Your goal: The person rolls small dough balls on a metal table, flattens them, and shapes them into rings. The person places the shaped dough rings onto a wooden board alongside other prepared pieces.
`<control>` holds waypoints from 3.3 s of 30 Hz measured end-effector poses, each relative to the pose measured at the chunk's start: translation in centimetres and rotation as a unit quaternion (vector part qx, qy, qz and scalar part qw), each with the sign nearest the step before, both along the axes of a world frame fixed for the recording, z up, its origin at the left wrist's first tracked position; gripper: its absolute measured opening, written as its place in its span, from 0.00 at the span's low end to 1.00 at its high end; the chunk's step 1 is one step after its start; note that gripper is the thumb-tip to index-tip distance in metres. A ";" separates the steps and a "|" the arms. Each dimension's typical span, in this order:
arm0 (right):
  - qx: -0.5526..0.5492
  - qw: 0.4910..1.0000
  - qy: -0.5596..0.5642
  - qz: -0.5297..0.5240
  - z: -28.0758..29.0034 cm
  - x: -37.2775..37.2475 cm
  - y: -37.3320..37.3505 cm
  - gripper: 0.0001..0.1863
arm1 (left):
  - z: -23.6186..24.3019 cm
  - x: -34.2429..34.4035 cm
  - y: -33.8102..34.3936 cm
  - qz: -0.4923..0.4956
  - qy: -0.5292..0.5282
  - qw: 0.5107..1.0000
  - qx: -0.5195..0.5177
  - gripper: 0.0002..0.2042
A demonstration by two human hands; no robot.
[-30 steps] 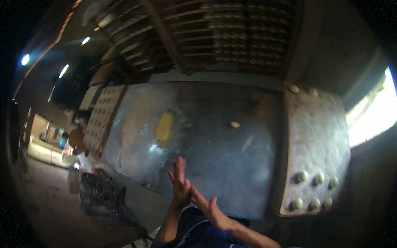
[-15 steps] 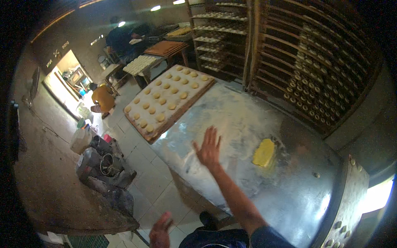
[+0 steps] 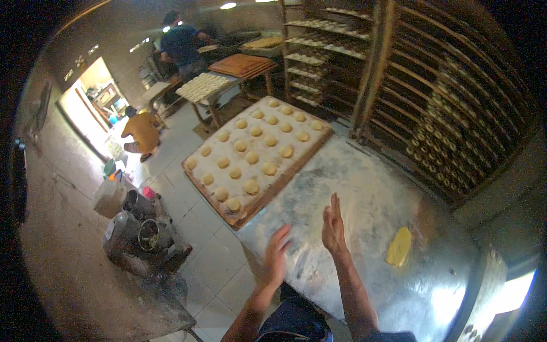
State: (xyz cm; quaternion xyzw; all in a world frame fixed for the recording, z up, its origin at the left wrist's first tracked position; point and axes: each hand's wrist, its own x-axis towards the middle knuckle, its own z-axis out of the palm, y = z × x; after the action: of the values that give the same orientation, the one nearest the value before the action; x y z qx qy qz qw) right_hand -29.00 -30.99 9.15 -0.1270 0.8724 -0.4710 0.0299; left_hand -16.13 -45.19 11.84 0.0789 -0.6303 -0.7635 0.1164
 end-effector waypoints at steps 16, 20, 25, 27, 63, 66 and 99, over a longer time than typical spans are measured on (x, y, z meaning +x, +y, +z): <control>-0.205 0.929 -0.201 0.233 1.2 0.0 -17.5 0.35 | -0.4 -15.7 -20.9 0.156 -0.041 0.971 -0.175 0.22; 0.121 0.981 0.103 0.113 -2.2 -1.2 -23.8 0.19 | -3.2 -12.7 -28.7 0.090 -0.164 0.850 -0.493 0.18; 0.112 0.987 0.117 -0.015 -2.0 -0.6 -27.6 0.21 | -3.8 -13.7 -29.3 0.037 -0.079 0.818 -0.568 0.14; 0.063 0.997 0.046 0.025 -3.7 0.2 -27.8 0.22 | -3.4 -13.7 -30.2 -0.027 -0.076 0.840 -0.536 0.15; -0.210 0.951 -0.142 -0.180 3.0 5.0 3.7 0.34 | -3.8 -11.7 1.2 -0.325 -0.047 0.945 -0.007 0.15; -0.338 0.913 -0.227 -0.011 1.9 5.1 4.8 0.31 | -3.8 -11.7 0.6 -0.324 -0.121 0.919 0.189 0.20; -0.035 0.967 -0.087 -0.237 -3.9 5.0 -13.7 0.35 | -10.8 -13.4 -10.9 -0.179 0.192 0.957 -0.124 0.09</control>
State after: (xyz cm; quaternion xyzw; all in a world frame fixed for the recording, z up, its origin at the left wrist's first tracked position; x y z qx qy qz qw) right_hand -24.03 -44.67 5.21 0.1238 0.8547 -0.5040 -0.0107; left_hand -29.51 -56.05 1.09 -0.1985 -0.6899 -0.6881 0.1053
